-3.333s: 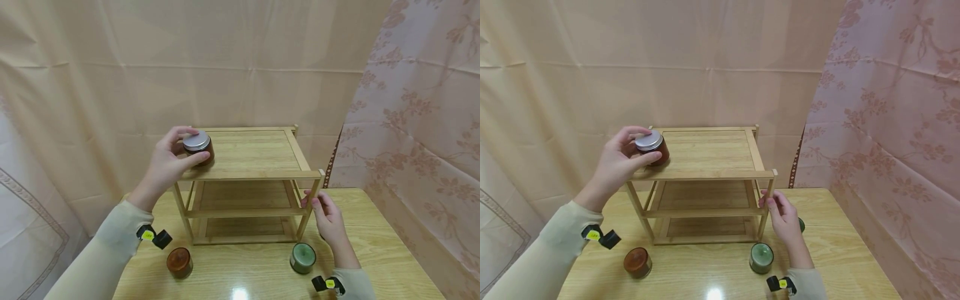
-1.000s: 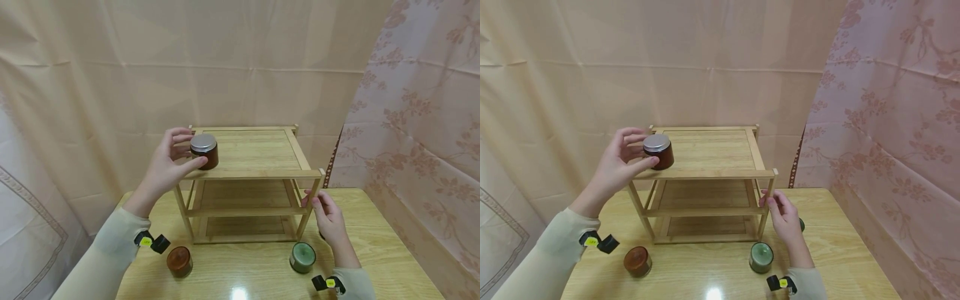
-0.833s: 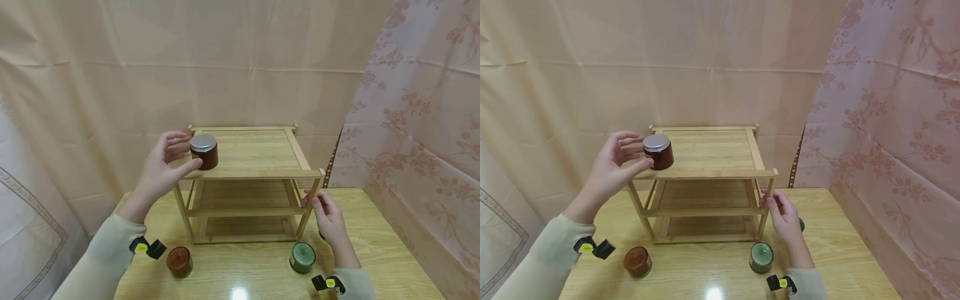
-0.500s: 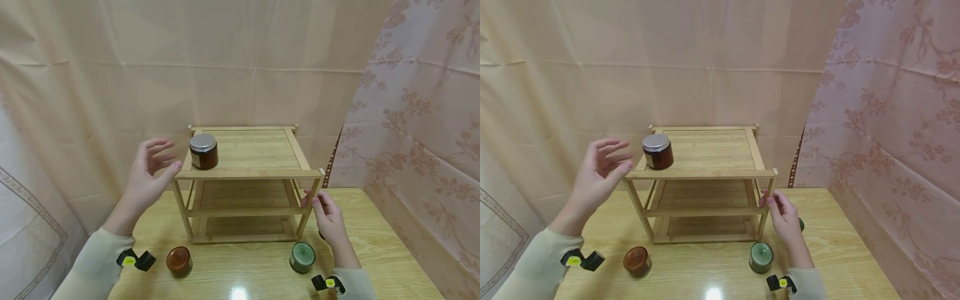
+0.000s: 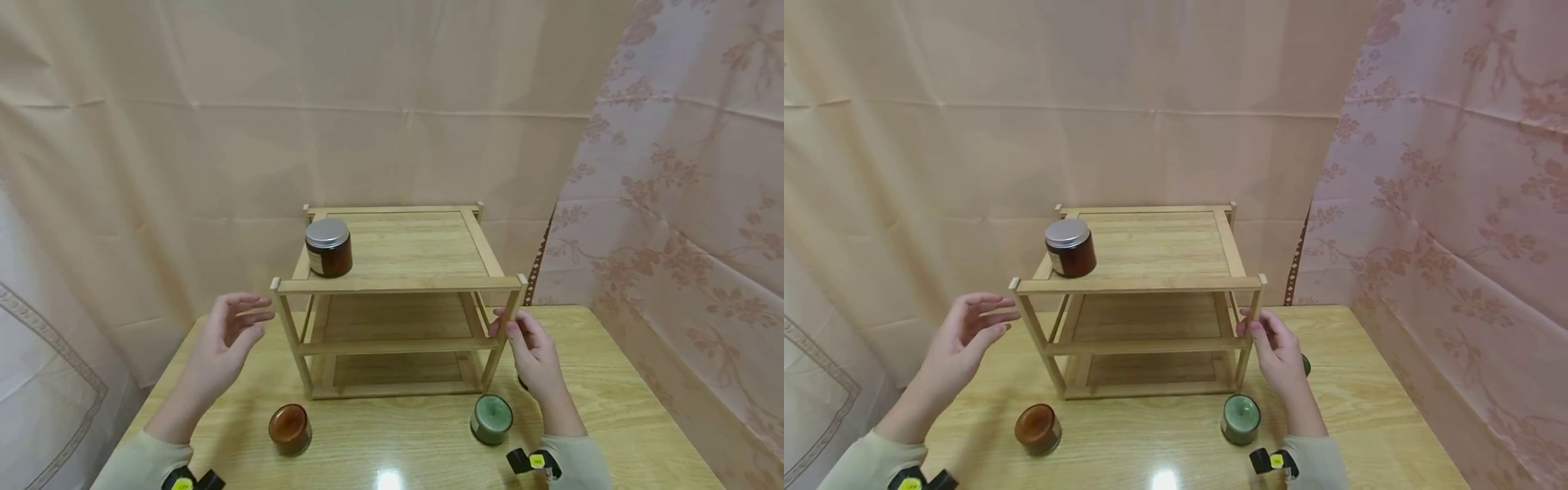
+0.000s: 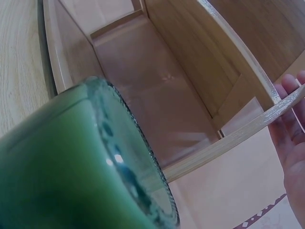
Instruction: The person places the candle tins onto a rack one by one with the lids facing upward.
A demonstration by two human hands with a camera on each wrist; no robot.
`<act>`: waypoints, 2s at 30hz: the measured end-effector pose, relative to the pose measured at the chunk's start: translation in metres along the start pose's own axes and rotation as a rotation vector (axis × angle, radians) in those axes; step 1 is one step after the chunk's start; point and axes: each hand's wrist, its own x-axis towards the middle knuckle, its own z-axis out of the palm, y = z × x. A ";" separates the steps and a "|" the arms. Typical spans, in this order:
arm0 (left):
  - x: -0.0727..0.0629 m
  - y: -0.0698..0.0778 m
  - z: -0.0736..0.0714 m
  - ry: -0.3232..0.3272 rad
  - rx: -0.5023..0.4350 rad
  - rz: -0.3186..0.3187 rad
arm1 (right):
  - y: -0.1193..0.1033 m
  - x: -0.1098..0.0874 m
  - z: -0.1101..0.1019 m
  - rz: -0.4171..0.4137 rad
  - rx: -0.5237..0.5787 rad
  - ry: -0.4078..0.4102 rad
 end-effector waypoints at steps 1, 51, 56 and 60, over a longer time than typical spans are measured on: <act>-0.005 -0.003 0.000 -0.011 0.009 -0.001 | 0.000 0.000 0.000 -0.003 0.005 -0.002; -0.111 -0.103 0.035 -0.362 -0.008 -0.079 | -0.002 -0.001 0.001 0.018 -0.029 0.007; -0.112 -0.108 0.035 -0.373 -0.071 -0.107 | 0.000 -0.001 0.000 0.022 -0.018 0.006; -0.112 -0.110 0.034 -0.399 -0.108 -0.139 | -0.001 -0.001 0.001 0.041 -0.024 0.011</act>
